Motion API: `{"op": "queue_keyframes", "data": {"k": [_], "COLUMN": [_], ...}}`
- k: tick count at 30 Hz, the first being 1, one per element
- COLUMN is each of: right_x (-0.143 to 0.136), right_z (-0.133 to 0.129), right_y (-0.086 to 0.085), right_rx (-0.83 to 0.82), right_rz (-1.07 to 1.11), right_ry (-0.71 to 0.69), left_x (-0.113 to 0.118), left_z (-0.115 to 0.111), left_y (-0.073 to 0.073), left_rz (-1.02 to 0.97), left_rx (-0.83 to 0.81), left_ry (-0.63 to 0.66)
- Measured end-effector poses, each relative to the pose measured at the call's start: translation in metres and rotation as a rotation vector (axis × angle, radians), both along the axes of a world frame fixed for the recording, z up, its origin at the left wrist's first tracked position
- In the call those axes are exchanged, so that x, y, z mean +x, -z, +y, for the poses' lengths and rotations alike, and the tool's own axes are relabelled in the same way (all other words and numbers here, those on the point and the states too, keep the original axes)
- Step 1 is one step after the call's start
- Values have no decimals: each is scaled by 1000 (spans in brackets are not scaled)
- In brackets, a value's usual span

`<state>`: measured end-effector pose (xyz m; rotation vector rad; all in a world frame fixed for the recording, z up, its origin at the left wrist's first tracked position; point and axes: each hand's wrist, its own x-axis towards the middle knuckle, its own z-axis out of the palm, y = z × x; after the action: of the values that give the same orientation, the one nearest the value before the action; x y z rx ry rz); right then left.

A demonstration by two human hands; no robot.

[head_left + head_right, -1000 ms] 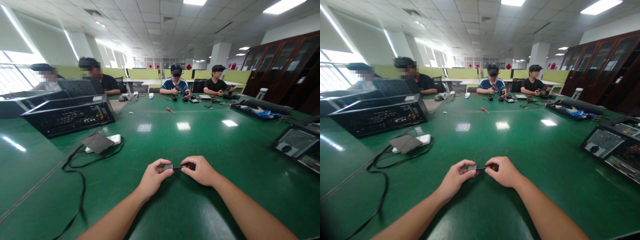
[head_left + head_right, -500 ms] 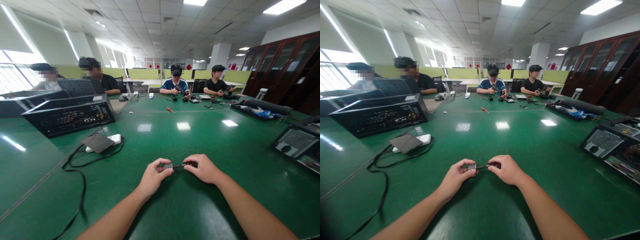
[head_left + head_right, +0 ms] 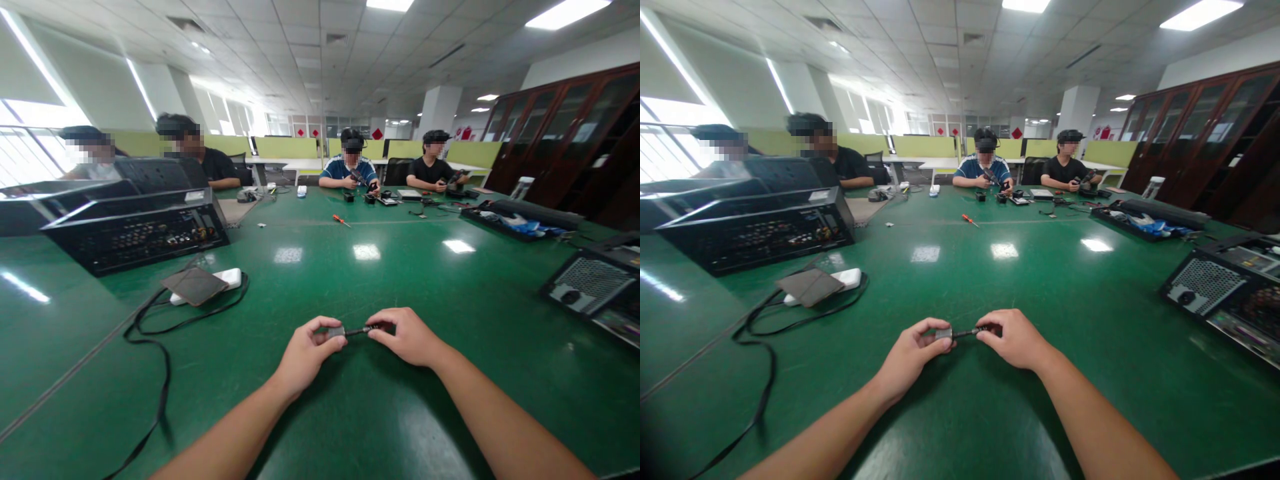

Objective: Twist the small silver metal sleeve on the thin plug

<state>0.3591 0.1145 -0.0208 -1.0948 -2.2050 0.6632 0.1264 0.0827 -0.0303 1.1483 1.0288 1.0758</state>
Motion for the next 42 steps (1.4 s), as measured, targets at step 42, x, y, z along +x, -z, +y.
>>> {"op": "queue_keyframes", "data": {"k": [42], "right_x": [82], "right_z": [37], "right_y": [4], "right_rx": [-61], "right_rz": [161], "right_ry": [380], "left_x": [-3], "left_z": [4], "left_y": [3], "left_rz": [19], "left_rx": [10], "left_ry": [24]}}
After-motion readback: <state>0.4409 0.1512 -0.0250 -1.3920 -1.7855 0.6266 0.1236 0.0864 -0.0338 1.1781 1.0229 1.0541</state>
